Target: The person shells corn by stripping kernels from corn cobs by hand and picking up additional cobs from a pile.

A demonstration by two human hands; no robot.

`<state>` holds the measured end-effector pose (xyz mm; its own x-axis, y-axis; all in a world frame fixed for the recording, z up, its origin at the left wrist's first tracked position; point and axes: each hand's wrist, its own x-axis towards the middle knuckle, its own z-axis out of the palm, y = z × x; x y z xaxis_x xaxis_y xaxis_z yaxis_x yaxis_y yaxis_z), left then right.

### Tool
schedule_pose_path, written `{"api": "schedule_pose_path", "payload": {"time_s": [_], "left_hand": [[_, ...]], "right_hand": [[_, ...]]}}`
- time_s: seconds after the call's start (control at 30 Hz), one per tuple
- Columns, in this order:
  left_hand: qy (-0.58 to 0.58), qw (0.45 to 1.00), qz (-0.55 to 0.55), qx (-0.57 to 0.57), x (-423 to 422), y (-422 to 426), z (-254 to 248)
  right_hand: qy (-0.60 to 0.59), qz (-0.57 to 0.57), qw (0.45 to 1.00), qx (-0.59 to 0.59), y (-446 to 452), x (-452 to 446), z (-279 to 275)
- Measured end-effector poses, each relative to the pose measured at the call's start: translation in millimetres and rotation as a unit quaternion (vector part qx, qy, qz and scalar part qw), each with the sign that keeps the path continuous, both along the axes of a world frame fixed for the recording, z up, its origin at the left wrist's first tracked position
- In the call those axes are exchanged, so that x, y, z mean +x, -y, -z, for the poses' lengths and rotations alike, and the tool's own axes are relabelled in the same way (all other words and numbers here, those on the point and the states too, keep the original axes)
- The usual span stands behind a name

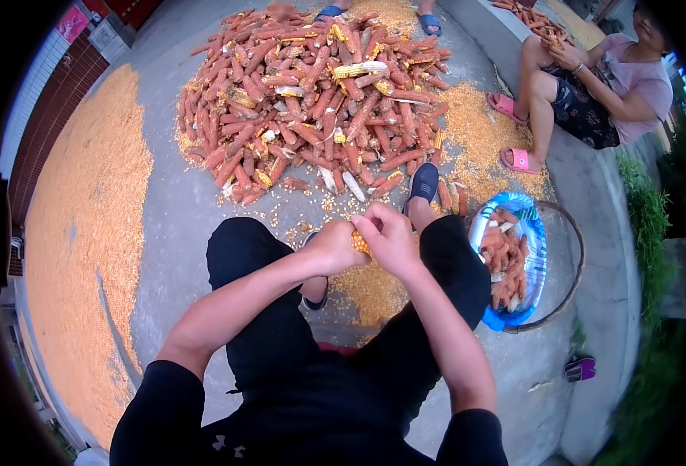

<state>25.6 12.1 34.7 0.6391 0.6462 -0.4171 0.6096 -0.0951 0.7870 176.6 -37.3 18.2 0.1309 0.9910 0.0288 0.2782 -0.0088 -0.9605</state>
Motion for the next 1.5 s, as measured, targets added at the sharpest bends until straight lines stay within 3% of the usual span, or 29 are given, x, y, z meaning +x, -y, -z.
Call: {"api": "schedule_pose_path", "payload": {"time_s": [0.1, 0.17, 0.2, 0.23, 0.27, 0.33, 0.43, 0.53, 0.63, 0.73, 0.87, 0.9, 1.0, 1.13, 1.17, 1.27, 1.33, 1.43, 1.5], "left_hand": [[0.097, 0.995, -0.013, 0.028, 2.6, -2.5, -6.2], [0.198, 0.979, -0.027, -0.044, 6.1, -4.8, -0.3], [0.248, 0.965, -0.036, -0.081, 8.0, -6.6, 2.8], [0.316, 0.934, -0.065, -0.151, 8.4, -4.2, -0.2], [0.207, 0.935, -0.08, -0.276, -1.7, -9.1, -35.0], [0.266, 0.885, -0.057, -0.378, -9.2, -13.1, -30.6], [0.233, 0.906, -0.031, -0.353, -11.5, -15.7, -28.3], [0.298, 0.945, 0.005, -0.13, -4.0, -4.0, -1.4], [0.199, 0.975, -0.003, -0.095, -4.4, -1.0, 4.6], [0.056, 0.998, -0.018, 0.023, 2.2, 6.1, -0.4], [0.101, 0.992, -0.052, 0.052, 4.8, 2.2, 0.1], [0.116, 0.989, -0.062, 0.066, 5.8, 0.9, 0.5], [0.135, 0.985, -0.089, 0.056, 5.8, -0.7, -0.5], [0.129, 0.978, -0.088, 0.138, 2.8, 0.9, -1.1], [0.097, 0.977, -0.09, 0.164, 2.2, 2.9, -1.1], [0.03, 0.968, -0.094, 0.233, 2.4, 9.1, -20.2], [0.026, 0.959, -0.096, 0.265, 3.0, 12.1, -25.0], [0.034, 0.966, -0.106, 0.233, 5.6, 12.8, -23.1], [0.099, 0.97, -0.118, 0.186, 6.2, 8.5, -11.9]], "right_hand": [[-0.028, 0.038, 0.999, 0.025, 0.2, -3.1, -18.5], [-0.055, 0.039, 0.997, 0.031, 1.4, 1.3, -18.8], [-0.142, 0.031, 0.989, 0.02, -1.5, 5.2, -18.2], [-0.231, 0.026, 0.973, 0.005, -2.8, 8.3, -16.9], [-0.321, 0.026, 0.947, -0.016, 1.9, 9.9, -12.8], [-0.325, -0.1, 0.94, -0.003, 5.3, 28.5, -23.6], [-0.283, -0.107, 0.953, 0.009, 5.3, 22.9, -26.0], [-0.3, -0.098, 0.948, -0.039, 4.3, 17.6, -25.7], [-0.282, -0.064, 0.955, -0.07, 2.0, 11.6, -25.4], [-0.266, -0.013, 0.96, -0.092, -2.2, 5.0, -17.3], [-0.299, 0.063, 0.95, -0.064, -2.7, -0.2, -12.7], [-0.366, 0.077, 0.925, -0.067, -3.6, 2.2, -13.2], [-0.334, 0.123, 0.933, -0.056, -2.9, 11.4, -16.9], [-0.101, 0.011, 0.995, 0.021, 5.5, 13.3, -19.7], [-0.098, 0.015, 0.995, 0.022, 6.2, 8.0, -19.5], [0.079, 0.058, 0.993, 0.062, 3.9, 1.5, -12.9], [0.088, 0.068, 0.993, 0.046, 3.8, -2.9, -19.1], [0.066, 0.075, 0.994, 0.053, 3.6, -3.9, -16.6], [0.063, 0.073, 0.993, 0.064, 4.4, -4.9, -16.7]]}}
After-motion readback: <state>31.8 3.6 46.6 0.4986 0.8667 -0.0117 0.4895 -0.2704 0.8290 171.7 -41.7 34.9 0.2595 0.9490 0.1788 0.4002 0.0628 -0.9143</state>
